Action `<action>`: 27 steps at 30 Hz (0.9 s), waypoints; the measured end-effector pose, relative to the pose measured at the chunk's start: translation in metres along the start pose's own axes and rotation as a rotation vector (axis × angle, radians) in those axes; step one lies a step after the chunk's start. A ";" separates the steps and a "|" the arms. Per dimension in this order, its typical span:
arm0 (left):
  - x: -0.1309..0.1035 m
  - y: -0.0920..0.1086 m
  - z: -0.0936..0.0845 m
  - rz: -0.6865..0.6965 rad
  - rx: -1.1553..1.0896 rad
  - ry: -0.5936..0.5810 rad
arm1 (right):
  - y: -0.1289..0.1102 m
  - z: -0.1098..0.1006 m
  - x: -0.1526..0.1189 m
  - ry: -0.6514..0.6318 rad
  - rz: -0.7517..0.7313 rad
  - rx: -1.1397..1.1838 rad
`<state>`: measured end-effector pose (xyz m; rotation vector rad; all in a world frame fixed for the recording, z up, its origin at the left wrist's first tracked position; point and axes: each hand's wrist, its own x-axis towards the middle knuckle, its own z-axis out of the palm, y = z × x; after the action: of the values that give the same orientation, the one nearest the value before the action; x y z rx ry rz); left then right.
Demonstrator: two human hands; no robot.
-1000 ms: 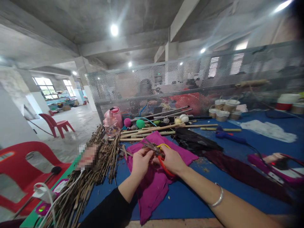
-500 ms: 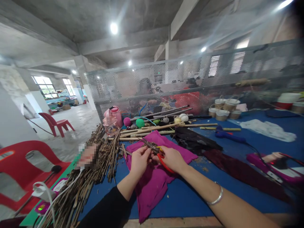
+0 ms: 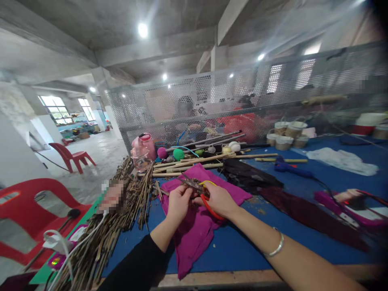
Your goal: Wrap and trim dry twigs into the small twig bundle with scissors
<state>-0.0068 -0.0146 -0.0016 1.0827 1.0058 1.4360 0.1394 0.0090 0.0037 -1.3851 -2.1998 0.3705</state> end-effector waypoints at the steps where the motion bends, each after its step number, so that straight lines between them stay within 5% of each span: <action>1: 0.000 0.000 0.000 0.015 -0.005 0.004 | 0.000 0.000 0.000 0.005 0.002 0.005; 12: -0.002 0.003 0.002 -0.013 -0.002 -0.004 | 0.005 0.005 0.002 0.060 -0.086 0.070; 27: 0.001 0.000 -0.001 0.019 0.041 -0.025 | 0.005 0.001 0.004 -0.016 -0.013 -0.007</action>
<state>-0.0080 -0.0136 -0.0018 1.1397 1.0141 1.4191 0.1418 0.0146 0.0012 -1.3753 -2.2246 0.3708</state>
